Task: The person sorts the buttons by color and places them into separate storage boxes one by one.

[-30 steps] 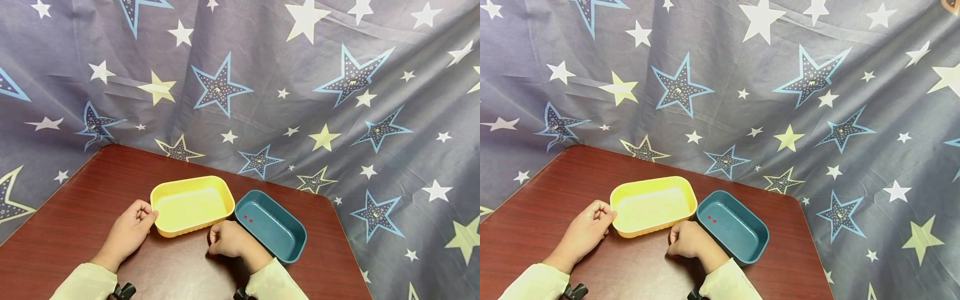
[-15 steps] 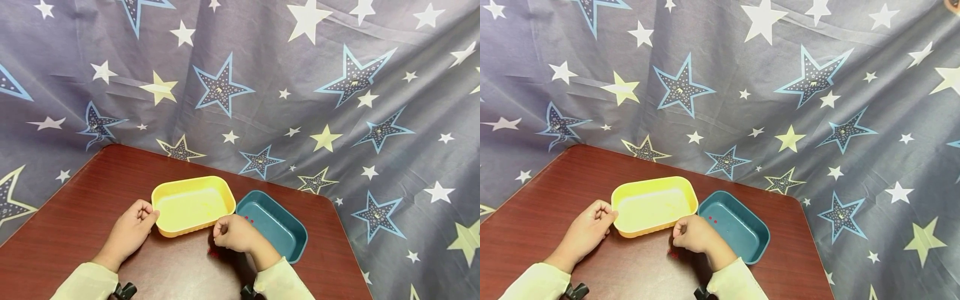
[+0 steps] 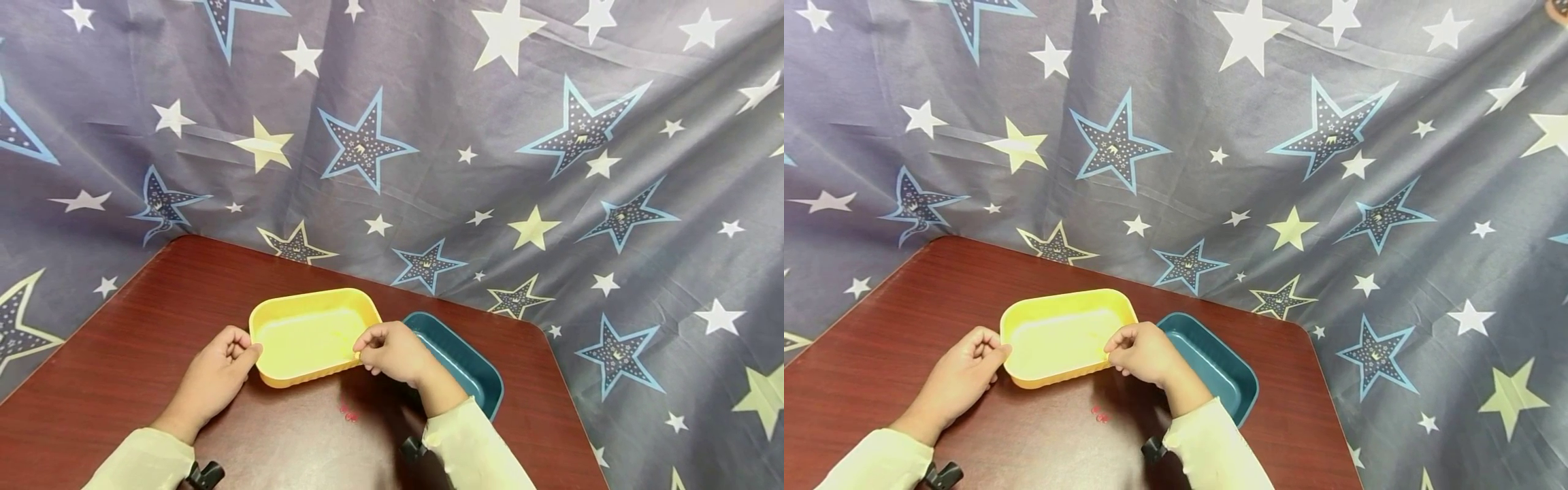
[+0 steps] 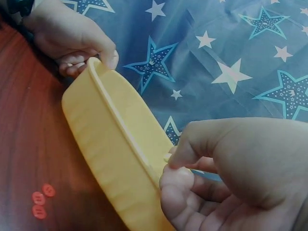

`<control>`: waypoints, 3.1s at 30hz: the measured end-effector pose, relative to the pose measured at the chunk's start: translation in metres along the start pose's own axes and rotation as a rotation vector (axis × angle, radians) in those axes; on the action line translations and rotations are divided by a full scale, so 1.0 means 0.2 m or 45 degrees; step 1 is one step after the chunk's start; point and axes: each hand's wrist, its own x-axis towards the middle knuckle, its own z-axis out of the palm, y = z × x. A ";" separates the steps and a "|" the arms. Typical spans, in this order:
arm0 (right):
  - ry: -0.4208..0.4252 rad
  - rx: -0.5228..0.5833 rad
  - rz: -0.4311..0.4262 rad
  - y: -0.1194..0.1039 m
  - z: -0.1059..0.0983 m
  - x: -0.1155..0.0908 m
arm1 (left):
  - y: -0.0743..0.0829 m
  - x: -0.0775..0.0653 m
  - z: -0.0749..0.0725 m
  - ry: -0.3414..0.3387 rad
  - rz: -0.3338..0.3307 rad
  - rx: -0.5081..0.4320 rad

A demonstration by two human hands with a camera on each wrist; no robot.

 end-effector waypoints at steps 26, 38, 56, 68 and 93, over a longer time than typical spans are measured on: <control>0.099 0.171 0.216 -0.05 0.02 0.22 | -0.01 0.00 0.00 -0.002 0.007 0.003; 0.080 0.116 0.152 -0.05 -0.03 0.11 | -0.01 0.00 0.00 -0.001 0.003 0.009; -0.158 -0.310 0.137 0.08 0.11 -0.23 | -0.01 0.01 0.00 -0.006 0.000 -0.011; -0.072 -0.490 -0.003 0.15 0.22 -0.29 | -0.01 0.01 0.00 -0.014 -0.011 -0.002; 0.099 -0.491 0.012 0.23 0.31 -0.31 | 0.00 0.01 0.01 -0.034 -0.024 -0.012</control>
